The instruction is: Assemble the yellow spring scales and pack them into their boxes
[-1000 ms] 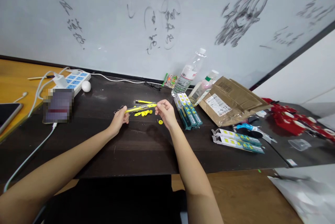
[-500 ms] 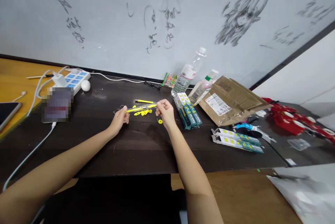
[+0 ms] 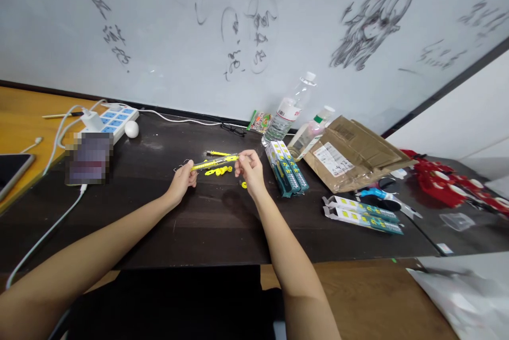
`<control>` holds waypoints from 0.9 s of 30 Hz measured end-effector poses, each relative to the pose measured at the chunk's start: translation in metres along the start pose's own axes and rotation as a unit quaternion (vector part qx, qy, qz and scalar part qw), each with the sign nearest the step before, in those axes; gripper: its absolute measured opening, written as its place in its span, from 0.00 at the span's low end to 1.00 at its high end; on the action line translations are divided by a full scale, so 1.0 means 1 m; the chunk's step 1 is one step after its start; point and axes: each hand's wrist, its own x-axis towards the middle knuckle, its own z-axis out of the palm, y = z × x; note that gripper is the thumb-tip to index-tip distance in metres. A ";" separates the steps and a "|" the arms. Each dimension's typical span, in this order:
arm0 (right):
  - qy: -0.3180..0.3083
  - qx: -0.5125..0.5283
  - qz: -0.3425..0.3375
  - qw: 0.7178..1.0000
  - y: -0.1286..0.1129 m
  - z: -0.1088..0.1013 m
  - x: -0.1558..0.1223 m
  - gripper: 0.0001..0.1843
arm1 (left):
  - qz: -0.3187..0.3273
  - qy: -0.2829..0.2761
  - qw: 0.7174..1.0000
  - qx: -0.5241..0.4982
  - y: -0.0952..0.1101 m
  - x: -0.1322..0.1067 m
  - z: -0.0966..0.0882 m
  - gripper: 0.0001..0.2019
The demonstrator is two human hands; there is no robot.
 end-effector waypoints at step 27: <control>-0.097 -0.709 -0.091 0.693 0.034 -0.021 0.002 0.13 | 0.012 0.091 0.994 0.052 -0.001 0.003 -0.005 0.22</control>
